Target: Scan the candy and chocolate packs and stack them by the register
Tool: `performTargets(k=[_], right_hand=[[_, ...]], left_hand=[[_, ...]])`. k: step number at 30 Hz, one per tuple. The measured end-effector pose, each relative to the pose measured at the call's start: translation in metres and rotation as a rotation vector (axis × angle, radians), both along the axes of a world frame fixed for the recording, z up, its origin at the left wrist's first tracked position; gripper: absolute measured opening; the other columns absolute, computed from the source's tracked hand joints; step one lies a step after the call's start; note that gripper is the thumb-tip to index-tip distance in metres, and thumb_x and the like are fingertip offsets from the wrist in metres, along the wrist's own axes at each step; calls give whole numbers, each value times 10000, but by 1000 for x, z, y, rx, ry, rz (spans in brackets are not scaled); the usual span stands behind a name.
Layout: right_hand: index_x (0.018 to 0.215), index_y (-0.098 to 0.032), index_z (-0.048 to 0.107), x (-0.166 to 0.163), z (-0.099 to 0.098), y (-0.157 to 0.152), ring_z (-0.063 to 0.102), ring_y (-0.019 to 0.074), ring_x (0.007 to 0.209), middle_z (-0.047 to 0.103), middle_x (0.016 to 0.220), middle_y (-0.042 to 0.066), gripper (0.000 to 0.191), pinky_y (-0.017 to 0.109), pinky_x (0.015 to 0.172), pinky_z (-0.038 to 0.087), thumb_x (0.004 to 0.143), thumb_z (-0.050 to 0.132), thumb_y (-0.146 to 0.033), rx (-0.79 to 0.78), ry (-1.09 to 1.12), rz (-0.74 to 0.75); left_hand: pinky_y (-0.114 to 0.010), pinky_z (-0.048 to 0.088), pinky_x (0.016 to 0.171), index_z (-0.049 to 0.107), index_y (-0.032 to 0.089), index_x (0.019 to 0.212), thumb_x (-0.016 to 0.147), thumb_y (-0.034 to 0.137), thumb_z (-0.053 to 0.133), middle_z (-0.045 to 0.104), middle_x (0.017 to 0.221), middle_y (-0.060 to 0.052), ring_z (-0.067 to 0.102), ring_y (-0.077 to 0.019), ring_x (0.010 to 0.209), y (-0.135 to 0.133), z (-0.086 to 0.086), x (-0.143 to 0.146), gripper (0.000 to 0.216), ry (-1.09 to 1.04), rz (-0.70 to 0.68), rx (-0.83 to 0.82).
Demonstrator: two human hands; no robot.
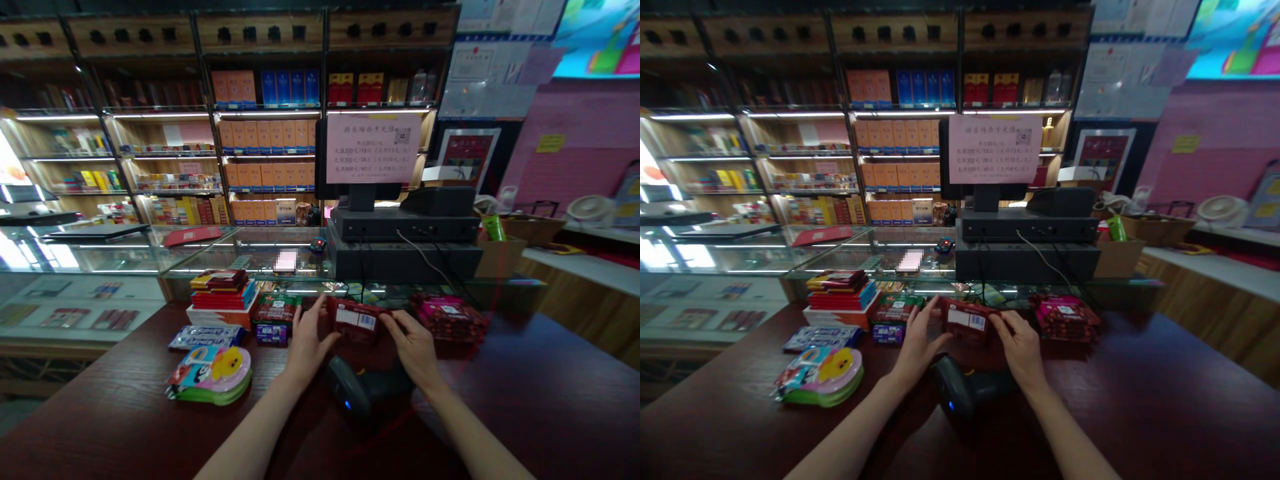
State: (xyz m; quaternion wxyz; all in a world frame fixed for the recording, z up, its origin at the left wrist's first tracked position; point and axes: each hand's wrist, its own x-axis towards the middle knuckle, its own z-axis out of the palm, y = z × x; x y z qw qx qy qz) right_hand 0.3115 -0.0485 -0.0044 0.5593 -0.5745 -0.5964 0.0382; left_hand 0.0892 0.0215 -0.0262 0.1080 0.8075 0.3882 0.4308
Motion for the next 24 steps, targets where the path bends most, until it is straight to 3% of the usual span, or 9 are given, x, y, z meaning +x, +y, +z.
performTargets(k=[3,6,13,19,24], right_hand=[[782,-194,660,-1,4,0,586,191,728,635,744,15,423,269,681,448,904,542,-582,-50,123,13],[747,-189,648,-1,6,1,568,182,702,611,709,2,444,260,658,436,876,565,-606,-74,183,37],[715,-197,642,-3,7,0,548,174,704,575,715,-6,448,260,677,410,890,559,-600,-73,102,99],[773,-203,663,-4,0,4,578,194,769,620,781,10,426,271,728,424,918,535,-582,-116,51,109],[794,-206,674,-4,0,5,614,213,789,663,795,19,416,286,749,443,906,542,-585,-148,54,104]], left_hand=[[-563,176,1204,4,302,1551,792,259,733,635,1207,-33,586,-220,1184,-3,5,0,1053,27,-31,57],[-593,183,1192,-51,308,1551,752,260,775,599,1229,-49,559,-243,1191,-7,13,-2,1150,134,-47,167],[-590,210,1182,96,277,1562,732,315,791,595,1085,-33,551,-263,1075,-14,28,-6,1083,411,80,301],[-586,215,1186,243,296,1532,690,328,817,598,1035,-21,547,-261,1053,-16,31,-8,1019,460,138,305],[-609,184,1193,324,336,1499,671,313,829,546,1203,-68,522,-286,1183,-15,26,-10,971,399,159,320]])
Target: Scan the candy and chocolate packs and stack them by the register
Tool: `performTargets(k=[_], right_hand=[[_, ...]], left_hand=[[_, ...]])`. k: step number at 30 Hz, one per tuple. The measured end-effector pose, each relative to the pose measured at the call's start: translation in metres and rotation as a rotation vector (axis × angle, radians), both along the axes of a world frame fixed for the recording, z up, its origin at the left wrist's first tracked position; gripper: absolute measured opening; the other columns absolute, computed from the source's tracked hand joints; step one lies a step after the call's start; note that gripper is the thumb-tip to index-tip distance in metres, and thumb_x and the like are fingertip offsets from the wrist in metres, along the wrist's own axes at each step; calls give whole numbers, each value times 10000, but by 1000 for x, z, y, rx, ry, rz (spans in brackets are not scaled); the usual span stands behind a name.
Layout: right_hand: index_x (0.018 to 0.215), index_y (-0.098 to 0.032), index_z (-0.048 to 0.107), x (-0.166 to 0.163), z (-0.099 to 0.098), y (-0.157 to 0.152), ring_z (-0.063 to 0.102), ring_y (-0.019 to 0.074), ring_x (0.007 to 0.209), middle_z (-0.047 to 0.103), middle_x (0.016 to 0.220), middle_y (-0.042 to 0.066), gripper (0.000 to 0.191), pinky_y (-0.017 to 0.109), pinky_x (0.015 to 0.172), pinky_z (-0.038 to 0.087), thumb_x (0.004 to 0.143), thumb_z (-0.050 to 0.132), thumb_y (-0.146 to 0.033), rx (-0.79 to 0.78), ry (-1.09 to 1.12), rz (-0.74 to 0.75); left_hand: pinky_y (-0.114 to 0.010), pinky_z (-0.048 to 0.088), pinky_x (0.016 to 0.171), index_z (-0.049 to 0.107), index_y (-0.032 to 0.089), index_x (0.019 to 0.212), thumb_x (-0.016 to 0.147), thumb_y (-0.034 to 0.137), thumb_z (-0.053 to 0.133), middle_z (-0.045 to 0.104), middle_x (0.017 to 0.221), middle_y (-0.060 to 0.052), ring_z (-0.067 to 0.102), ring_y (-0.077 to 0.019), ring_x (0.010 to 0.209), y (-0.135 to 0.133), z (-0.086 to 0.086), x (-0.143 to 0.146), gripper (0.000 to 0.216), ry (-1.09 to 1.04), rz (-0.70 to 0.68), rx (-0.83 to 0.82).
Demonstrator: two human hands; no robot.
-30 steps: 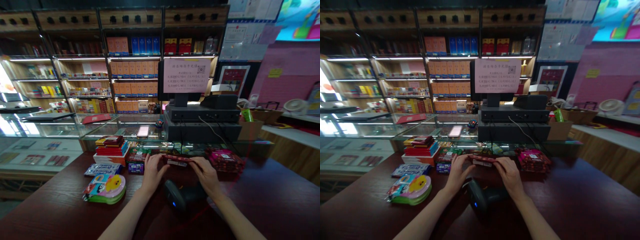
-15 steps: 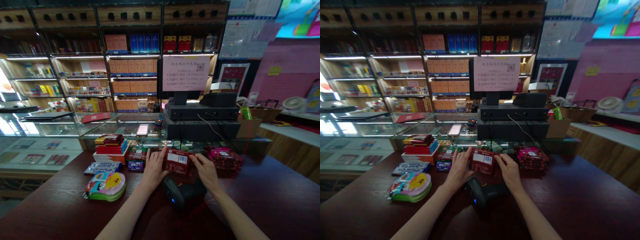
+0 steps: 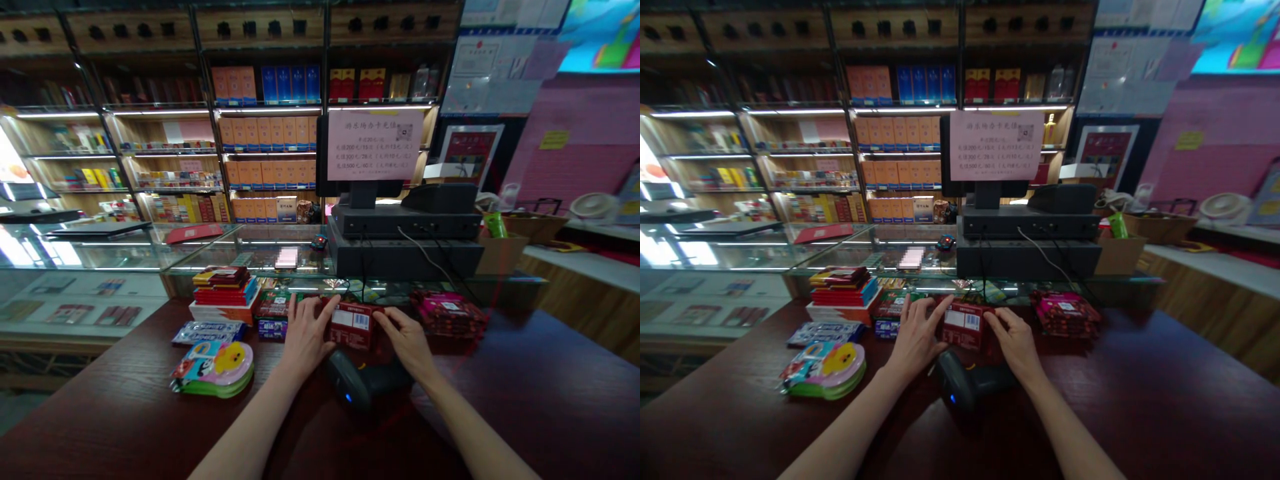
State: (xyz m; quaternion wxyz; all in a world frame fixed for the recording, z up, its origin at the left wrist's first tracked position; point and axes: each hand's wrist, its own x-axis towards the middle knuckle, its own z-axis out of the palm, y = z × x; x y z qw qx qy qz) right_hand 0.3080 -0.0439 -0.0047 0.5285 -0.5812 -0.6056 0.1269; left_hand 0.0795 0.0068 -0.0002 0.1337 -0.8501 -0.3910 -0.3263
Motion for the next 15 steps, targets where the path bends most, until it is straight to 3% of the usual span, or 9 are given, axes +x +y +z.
performTargets(k=[5,9,15], right_hand=[[924,-215,698,0,1,-1,665,247,896,738,938,45,380,319,827,486,893,561,-567,-47,74,63],[952,-220,705,1,1,0,683,263,919,754,963,52,380,341,848,513,881,571,-568,-62,106,69],[1105,-230,668,7,1,-1,686,269,993,750,1043,69,413,380,901,514,879,567,-561,-112,125,110]], left_hand=[[-600,109,1218,326,304,1498,683,289,829,394,1505,-109,346,-315,1410,1,-2,-3,958,-8,-67,19],[-587,72,1233,291,265,1511,731,318,799,440,1513,-79,334,-288,1428,1,0,-7,933,19,-106,-2],[-596,82,1233,314,264,1502,725,281,790,464,1497,-75,351,-299,1422,4,2,-13,911,3,-56,16]])
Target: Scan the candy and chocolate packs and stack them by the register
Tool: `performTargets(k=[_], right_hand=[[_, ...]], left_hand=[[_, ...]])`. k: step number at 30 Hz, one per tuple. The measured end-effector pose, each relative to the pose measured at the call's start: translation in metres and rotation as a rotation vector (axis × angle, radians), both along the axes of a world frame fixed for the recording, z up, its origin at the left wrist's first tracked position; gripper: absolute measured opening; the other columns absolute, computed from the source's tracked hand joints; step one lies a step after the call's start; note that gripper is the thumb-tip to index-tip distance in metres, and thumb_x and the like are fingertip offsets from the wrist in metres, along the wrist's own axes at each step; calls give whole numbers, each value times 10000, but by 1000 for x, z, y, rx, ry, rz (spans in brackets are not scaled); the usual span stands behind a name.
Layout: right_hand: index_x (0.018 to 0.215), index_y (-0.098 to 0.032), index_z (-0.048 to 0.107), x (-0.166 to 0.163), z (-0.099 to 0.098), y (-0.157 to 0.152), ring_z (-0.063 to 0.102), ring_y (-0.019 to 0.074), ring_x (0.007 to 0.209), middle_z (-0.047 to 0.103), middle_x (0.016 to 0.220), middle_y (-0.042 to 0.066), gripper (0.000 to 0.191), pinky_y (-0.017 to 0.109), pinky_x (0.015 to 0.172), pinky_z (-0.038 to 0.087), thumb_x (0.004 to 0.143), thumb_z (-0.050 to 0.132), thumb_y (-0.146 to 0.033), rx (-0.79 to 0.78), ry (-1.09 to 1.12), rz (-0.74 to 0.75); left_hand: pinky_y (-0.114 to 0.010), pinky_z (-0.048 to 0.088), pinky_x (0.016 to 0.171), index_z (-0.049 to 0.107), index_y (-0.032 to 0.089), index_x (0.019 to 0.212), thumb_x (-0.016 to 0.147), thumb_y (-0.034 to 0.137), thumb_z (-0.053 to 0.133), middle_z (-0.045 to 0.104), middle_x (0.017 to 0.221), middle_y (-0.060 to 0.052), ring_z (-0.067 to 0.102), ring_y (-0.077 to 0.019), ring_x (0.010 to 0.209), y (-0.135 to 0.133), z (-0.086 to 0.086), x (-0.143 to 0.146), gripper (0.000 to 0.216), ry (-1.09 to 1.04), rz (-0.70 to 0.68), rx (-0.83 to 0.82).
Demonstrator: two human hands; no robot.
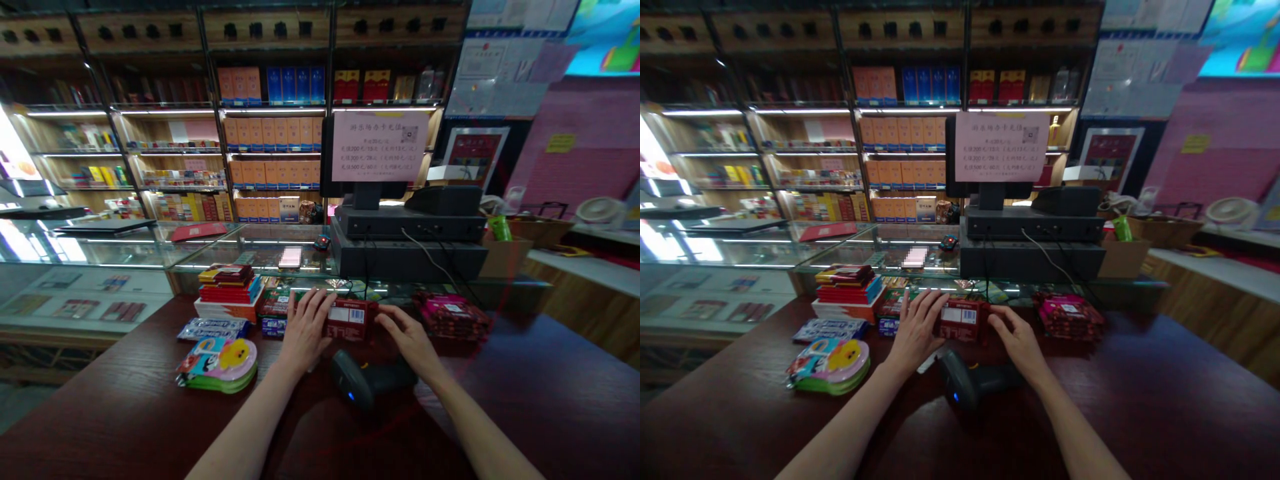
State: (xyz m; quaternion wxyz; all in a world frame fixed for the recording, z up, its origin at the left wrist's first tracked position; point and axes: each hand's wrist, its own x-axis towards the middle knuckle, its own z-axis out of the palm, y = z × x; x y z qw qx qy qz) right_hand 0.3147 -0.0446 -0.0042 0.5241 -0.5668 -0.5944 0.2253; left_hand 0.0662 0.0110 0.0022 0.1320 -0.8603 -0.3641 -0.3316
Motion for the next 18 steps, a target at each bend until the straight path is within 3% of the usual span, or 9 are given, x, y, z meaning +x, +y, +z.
performTargets(k=[6,12,18], right_hand=[[1203,-228,623,4,9,-8,678,258,1027,743,1059,75,456,400,949,491,862,591,-530,-49,-87,109],[1204,-264,664,9,22,-25,656,276,1071,737,1107,53,459,417,976,468,776,723,-419,-250,-255,354],[1322,-352,599,15,8,-33,585,308,1135,692,1185,40,775,455,1016,401,587,833,-277,-358,-508,396]], left_hand=[[-609,68,1228,313,259,1504,708,246,791,463,1496,-91,352,-315,1421,10,-1,-14,929,-58,88,28],[-591,78,1231,327,243,1490,696,216,797,470,1482,-103,351,-312,1422,19,-1,-26,924,-100,184,54],[-605,129,1217,308,253,1493,706,191,780,471,1472,-123,380,-315,1408,20,-1,-31,920,-119,231,69]])
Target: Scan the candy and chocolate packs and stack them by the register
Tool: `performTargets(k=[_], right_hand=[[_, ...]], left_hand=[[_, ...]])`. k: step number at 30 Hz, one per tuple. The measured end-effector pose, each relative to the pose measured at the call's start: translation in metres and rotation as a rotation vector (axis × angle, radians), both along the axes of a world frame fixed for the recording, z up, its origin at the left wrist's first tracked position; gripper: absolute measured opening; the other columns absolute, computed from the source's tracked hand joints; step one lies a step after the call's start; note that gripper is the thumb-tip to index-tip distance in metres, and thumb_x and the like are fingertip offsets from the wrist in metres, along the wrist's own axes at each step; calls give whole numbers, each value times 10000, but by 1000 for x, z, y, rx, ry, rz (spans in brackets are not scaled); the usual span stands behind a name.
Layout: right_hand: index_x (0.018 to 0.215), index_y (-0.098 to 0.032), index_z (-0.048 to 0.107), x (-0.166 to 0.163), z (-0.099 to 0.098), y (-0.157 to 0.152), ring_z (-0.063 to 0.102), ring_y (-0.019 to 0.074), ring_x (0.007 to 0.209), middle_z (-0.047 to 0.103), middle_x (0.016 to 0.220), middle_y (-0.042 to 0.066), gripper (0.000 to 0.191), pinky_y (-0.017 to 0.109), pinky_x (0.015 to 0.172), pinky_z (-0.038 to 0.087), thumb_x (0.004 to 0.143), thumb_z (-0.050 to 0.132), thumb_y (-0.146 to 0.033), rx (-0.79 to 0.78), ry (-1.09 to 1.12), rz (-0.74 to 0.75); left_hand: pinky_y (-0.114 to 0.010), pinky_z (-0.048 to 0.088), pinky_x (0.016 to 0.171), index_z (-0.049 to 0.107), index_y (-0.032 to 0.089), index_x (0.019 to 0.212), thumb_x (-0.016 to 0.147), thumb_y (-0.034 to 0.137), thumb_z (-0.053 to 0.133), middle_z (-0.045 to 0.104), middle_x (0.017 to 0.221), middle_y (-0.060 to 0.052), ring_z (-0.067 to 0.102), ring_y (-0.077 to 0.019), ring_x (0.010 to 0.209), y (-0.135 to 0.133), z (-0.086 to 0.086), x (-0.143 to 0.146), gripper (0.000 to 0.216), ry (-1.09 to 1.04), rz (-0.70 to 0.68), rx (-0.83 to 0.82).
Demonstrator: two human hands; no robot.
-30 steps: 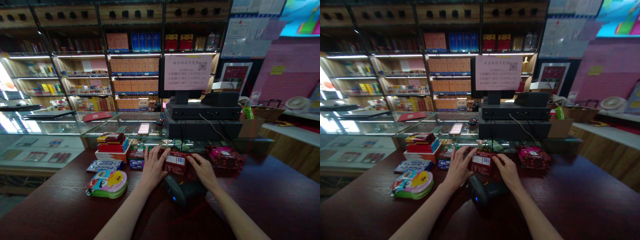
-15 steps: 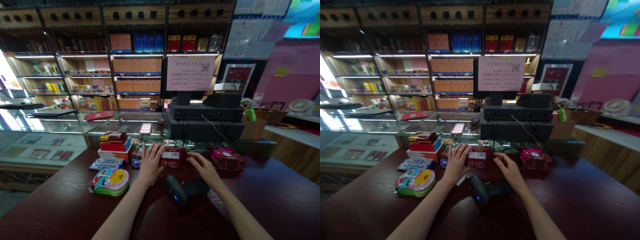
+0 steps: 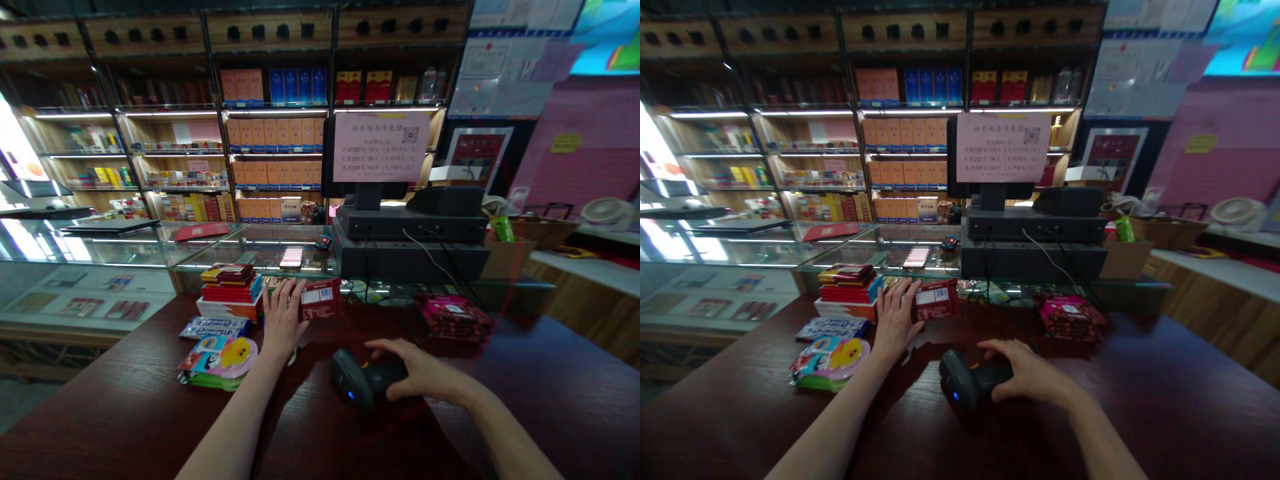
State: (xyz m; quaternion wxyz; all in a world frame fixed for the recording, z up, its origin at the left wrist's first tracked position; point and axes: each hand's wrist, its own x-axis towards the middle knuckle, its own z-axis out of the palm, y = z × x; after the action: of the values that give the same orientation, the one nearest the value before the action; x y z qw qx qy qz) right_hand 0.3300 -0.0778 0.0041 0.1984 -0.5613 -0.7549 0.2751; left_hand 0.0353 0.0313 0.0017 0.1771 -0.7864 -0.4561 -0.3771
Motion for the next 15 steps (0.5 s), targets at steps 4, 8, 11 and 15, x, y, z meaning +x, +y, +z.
performTargets(k=[4,8,11,15], right_hand=[[1316,-350,597,-8,-7,1,593,293,1076,685,1101,22,799,476,1046,350,559,825,-236,29,-110,27],[1279,-321,618,-15,-7,1,603,281,1039,690,1070,29,738,443,1012,378,571,804,-226,58,-143,49],[1223,-312,642,-17,-3,0,609,268,1031,696,1053,25,631,399,968,410,612,769,-222,115,-116,60],[1196,-320,655,-17,4,0,615,265,1053,711,1087,26,521,404,990,407,684,730,-256,198,-61,34]], left_hand=[[-604,119,1219,312,259,1494,707,197,781,466,1479,-119,373,-321,1413,1,1,-3,918,2,23,3],[-602,109,1221,324,256,1487,709,208,786,464,1482,-113,369,-317,1415,3,-1,-5,906,-6,40,-2],[-600,109,1220,323,254,1486,710,202,785,468,1477,-113,363,-315,1418,4,-1,-6,905,-9,43,2],[-591,97,1226,330,245,1481,704,187,788,467,1479,-114,363,-310,1419,2,-1,-6,903,-4,47,1]])
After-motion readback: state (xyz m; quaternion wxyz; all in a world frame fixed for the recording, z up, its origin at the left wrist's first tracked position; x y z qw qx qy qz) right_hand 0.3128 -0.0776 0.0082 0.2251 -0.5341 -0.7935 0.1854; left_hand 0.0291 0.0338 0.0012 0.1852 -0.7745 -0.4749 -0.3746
